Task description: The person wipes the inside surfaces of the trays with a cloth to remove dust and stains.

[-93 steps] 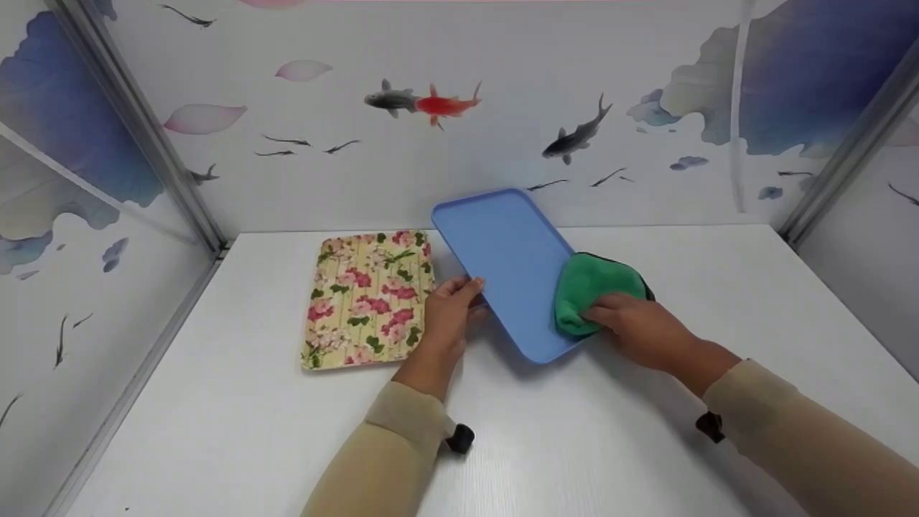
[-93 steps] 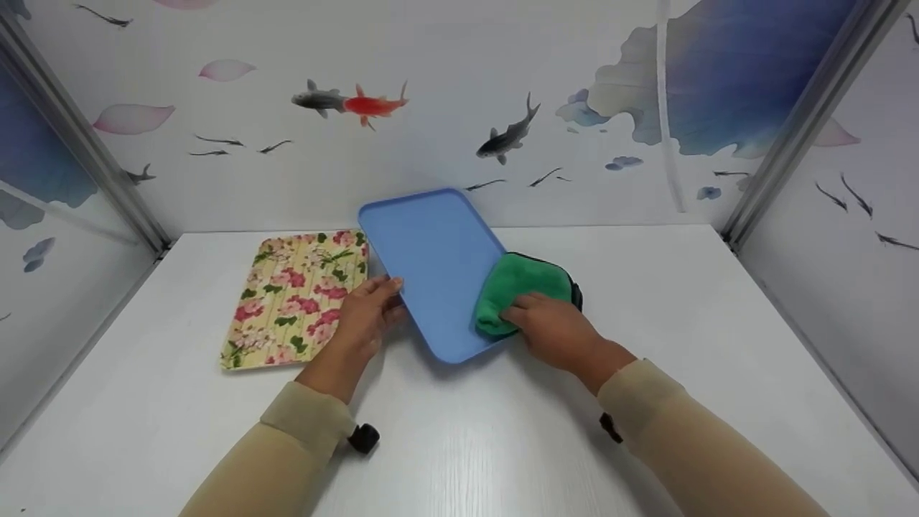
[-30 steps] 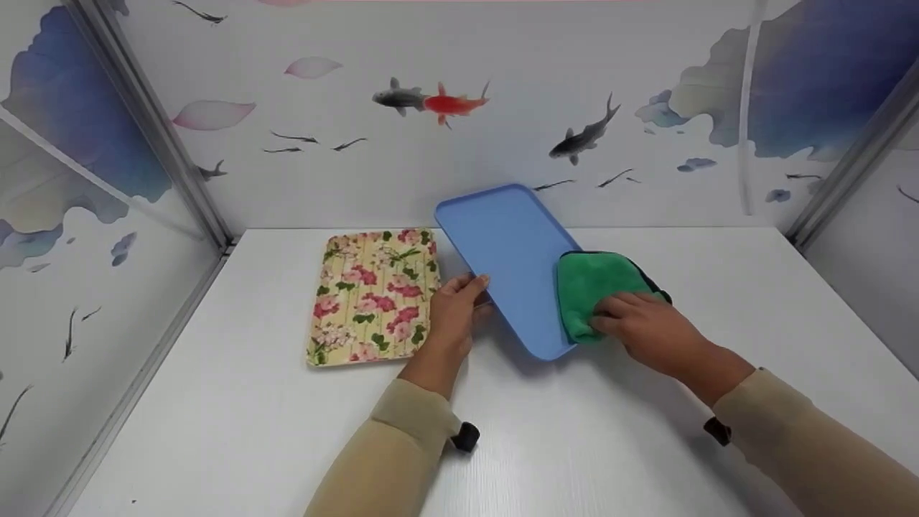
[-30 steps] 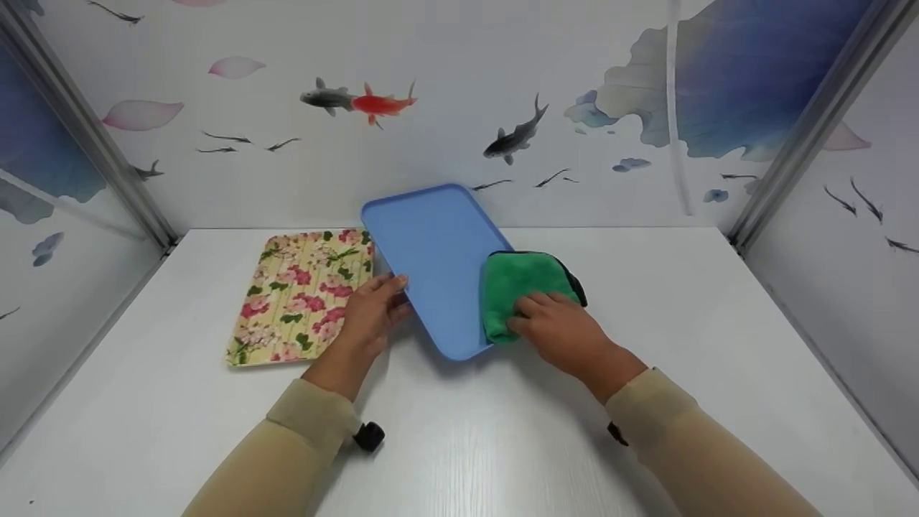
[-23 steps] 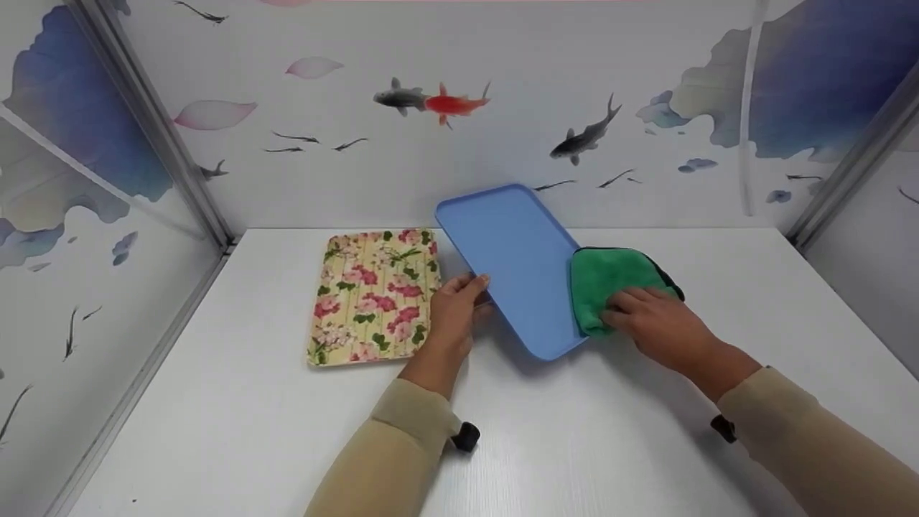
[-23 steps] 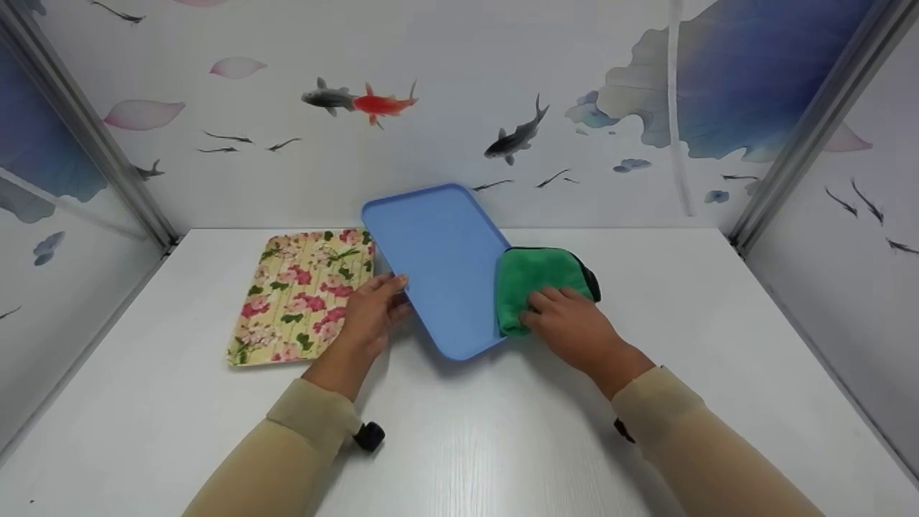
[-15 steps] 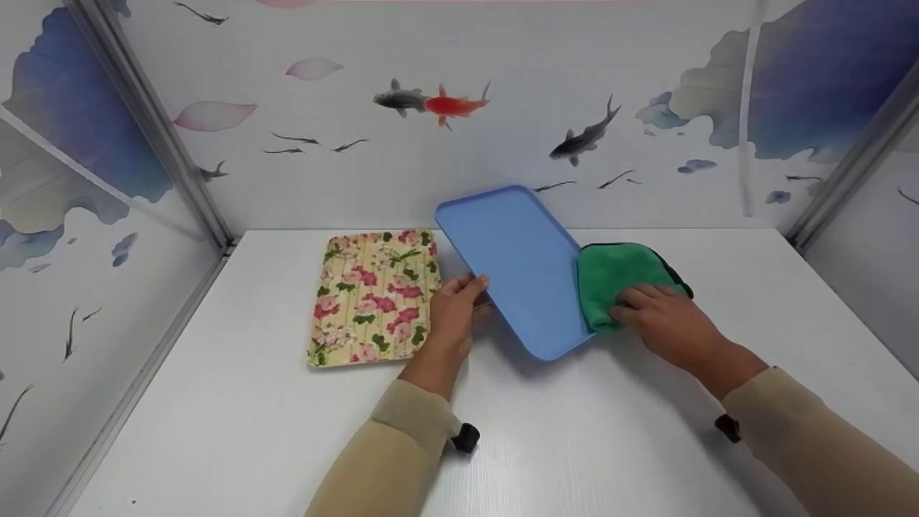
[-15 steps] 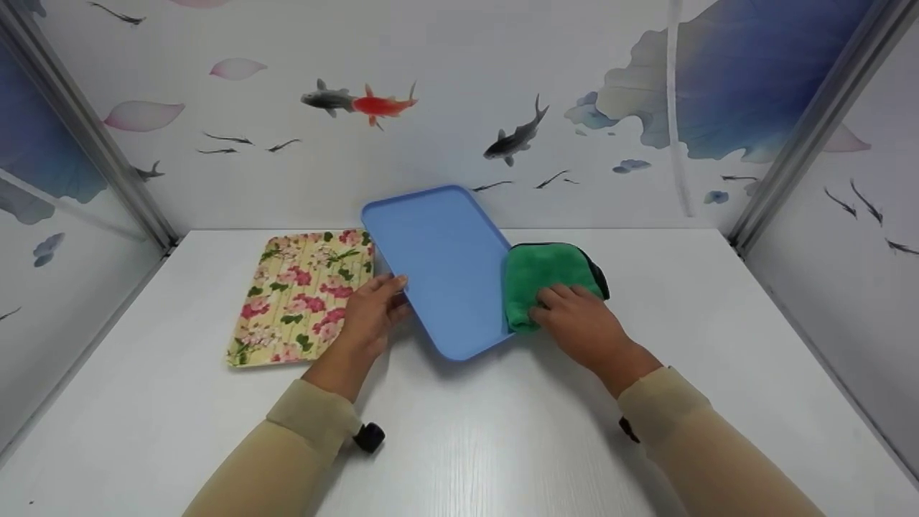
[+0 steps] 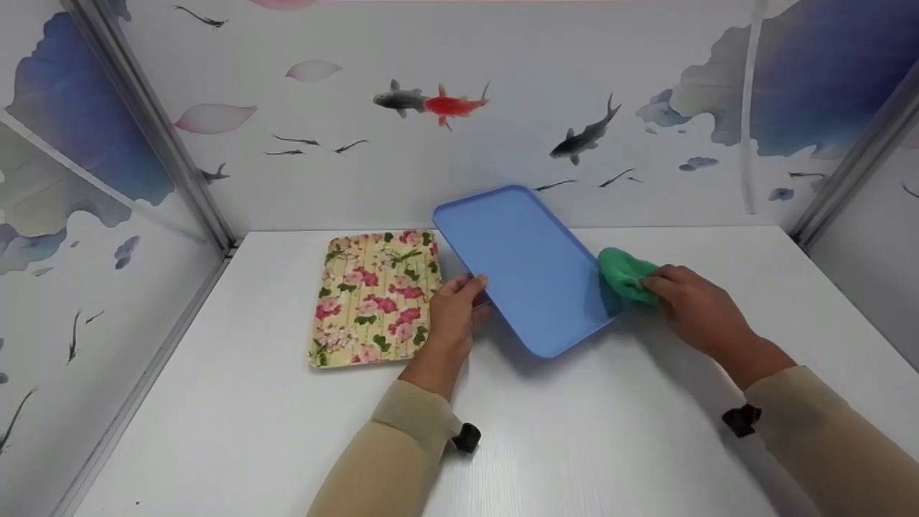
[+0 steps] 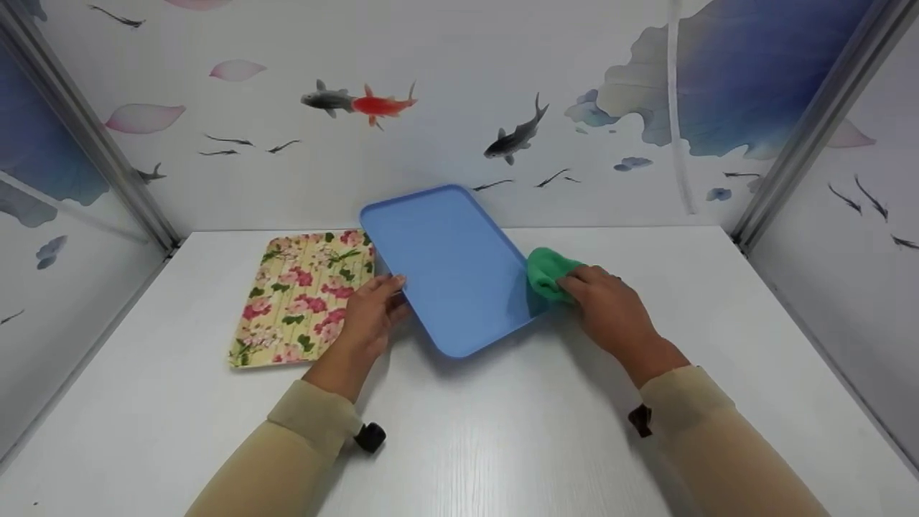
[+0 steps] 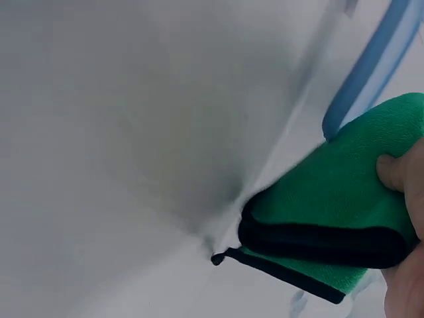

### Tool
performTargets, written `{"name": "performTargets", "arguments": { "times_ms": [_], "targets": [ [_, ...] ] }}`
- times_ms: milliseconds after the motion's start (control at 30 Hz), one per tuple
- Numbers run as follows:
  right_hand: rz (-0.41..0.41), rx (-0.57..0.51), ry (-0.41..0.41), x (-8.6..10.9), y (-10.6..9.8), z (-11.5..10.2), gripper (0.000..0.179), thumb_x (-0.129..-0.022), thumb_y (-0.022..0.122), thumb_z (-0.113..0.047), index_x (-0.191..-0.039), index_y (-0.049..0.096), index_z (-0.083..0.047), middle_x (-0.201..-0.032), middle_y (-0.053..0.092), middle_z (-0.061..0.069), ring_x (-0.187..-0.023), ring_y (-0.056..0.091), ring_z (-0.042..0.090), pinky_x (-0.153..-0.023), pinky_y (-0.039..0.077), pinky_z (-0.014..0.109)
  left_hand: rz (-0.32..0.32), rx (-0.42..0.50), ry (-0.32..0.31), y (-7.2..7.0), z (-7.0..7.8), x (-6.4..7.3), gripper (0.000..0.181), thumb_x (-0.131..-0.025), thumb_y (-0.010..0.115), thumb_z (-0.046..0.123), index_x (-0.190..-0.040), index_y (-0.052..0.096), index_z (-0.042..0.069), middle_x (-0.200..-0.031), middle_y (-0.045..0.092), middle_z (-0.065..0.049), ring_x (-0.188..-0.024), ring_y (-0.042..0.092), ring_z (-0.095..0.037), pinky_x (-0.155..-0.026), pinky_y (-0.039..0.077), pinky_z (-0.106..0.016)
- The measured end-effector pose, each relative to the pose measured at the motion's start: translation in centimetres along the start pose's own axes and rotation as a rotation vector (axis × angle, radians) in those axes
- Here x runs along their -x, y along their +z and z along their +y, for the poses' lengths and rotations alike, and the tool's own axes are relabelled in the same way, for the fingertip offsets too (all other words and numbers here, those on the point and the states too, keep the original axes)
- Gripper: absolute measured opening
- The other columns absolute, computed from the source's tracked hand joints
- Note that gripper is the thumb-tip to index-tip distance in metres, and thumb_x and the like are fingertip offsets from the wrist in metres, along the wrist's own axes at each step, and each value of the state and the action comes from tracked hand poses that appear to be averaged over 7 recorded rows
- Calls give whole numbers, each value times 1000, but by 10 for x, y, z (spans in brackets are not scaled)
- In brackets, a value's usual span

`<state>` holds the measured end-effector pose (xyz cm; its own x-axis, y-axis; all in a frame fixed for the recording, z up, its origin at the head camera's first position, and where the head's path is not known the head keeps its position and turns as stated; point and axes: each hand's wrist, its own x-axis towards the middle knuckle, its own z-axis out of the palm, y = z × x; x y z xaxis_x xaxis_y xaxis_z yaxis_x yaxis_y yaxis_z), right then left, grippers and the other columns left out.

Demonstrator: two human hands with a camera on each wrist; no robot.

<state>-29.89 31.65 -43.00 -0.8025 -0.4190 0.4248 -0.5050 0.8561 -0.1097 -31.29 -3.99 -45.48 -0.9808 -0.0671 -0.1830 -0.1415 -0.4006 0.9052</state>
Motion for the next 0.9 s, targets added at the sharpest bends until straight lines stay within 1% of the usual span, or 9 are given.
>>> {"name": "performTargets", "arguments": {
  "times_ms": [100, 200, 333, 433, 500, 633, 767, 833, 900],
  "targets": [
    [39, -114, 115, 1, -8, 7, 35, -92, 60, 15, -125, 67, 5, -121, 66, 22, -115, 62, 44, -96, 53, 65, 11, -3, -10, 2, 1, 1, 28, -101, 68, 23, -123, 72, 5, -124, 69, -13, -106, 70, -23, -105, 55, -47],
    [49, -238, 259, 2, -18, 15, 35, -99, 51, 10, -132, 62, 7, -129, 63, 26, -123, 57, 49, -101, 47, 68, 19, -4, -16, 3, 0, 1, 28, -101, 68, 23, -122, 72, 6, -124, 70, -13, -107, 69, -23, -105, 55, -46],
    [10, -395, 501, 5, -34, 29, 41, -110, 44, -11, -148, 51, 3, -149, 51, 31, -137, 47, 54, -104, 42, 74, 13, -5, -28, 5, -1, 0, 28, -101, 69, 24, -123, 72, 6, -125, 70, -13, -109, 68, -23, -105, 55, -46],
    [15, -521, 647, 7, -41, 40, 51, -111, 45, -27, -154, 44, 0, -158, 43, 30, -143, 41, 55, -107, 40, 75, 4, -13, -40, 6, -2, 0, 30, -101, 68, 25, -124, 72, 6, -127, 69, -13, -110, 68, -23, -106, 54, -46],
    [39, -594, 710, 10, -44, 47, 55, -111, 47, -32, -157, 42, -3, -160, 41, 27, -145, 40, 52, -110, 39, 73, -1, -18, -48, 6, -4, 0, 31, -101, 68, 25, -126, 71, 6, -128, 68, -13, -110, 68, -23, -107, 54, -46],
    [111, -771, 819, 19, -47, 59, 58, -108, 53, -38, -159, 42, -14, -160, 45, 9, -148, 38, 37, -120, 34, 63, -5, -15, -60, 6, -6, -1, 34, -101, 68, 24, -129, 69, 5, -131, 67, -15, -112, 68, -23, -108, 53, -47],
    [228, -1108, 874, 29, -47, 68, 65, -101, 67, -33, -159, 42, -17, -147, 50, -5, -146, 36, 23, -129, 21, 50, -12, -10, -55, 8, -9, -2, 34, -101, 68, 23, -128, 69, 3, -130, 67, -15, -111, 68, -22, -109, 52, -47],
    [286, -1277, 887, 33, -47, 70, 72, -98, 72, -28, -160, 39, -16, -140, 52, -10, -146, 35, 19, -130, 16, 44, -15, -11, -51, 9, -10, -2, 33, -101, 68, 23, -127, 69, 2, -127, 68, -14, -109, 68, -22, -108, 52, -47],
    [322, -1411, 913, 35, -47, 72, 78, -96, 75, -23, -163, 34, -18, -138, 51, -15, -149, 31, 14, -131, 14, 38, -15, -20, -49, 10, -11, -2, 32, -101, 68, 23, -126, 70, 2, -124, 69, -14, -106, 68, -21, -107, 53, -47]
  ]
}}
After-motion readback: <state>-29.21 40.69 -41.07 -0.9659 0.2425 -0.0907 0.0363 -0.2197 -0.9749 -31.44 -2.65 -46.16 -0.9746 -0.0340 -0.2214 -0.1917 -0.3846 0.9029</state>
